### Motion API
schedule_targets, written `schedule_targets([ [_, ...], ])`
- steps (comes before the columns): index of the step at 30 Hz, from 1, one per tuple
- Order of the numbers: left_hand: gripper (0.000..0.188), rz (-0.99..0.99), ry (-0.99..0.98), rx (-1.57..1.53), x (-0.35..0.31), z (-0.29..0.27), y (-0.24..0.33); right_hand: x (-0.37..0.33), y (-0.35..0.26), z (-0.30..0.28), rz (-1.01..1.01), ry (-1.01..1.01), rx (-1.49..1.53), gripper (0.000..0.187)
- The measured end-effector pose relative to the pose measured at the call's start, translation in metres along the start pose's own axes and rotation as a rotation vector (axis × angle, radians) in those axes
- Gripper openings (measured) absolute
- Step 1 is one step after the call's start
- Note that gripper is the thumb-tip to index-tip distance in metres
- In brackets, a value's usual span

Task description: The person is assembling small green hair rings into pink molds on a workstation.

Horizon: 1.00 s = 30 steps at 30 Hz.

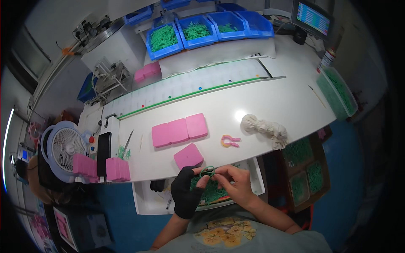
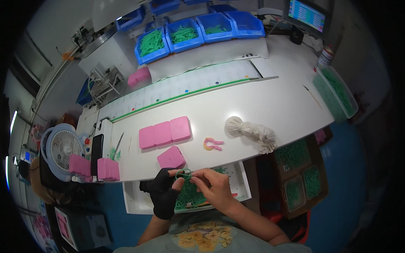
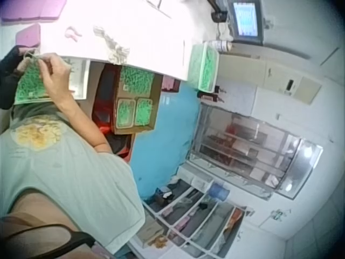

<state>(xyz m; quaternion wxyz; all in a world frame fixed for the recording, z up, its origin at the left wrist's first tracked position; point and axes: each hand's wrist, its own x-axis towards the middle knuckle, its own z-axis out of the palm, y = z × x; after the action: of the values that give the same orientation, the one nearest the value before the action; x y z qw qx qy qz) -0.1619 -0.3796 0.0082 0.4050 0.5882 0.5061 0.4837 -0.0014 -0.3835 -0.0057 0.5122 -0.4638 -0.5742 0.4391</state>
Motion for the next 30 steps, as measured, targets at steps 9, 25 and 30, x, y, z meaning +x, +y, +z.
schedule_targets([
  [9,0.014,-0.014,0.031,0.016,0.0014,0.0022,0.004,-0.0037,0.0006,0.0059,0.025,-0.046,0.017,0.008],
  [25,0.015,-0.007,-0.007,-0.025,0.0023,0.0013,0.0056,-0.0042,0.0041,0.0058,0.091,-0.116,0.062,0.008],
  [30,0.015,-0.021,0.073,-0.109,0.0043,0.0068,0.0089,-0.0044,0.0035,0.0053,0.046,-0.118,0.064,0.007],
])
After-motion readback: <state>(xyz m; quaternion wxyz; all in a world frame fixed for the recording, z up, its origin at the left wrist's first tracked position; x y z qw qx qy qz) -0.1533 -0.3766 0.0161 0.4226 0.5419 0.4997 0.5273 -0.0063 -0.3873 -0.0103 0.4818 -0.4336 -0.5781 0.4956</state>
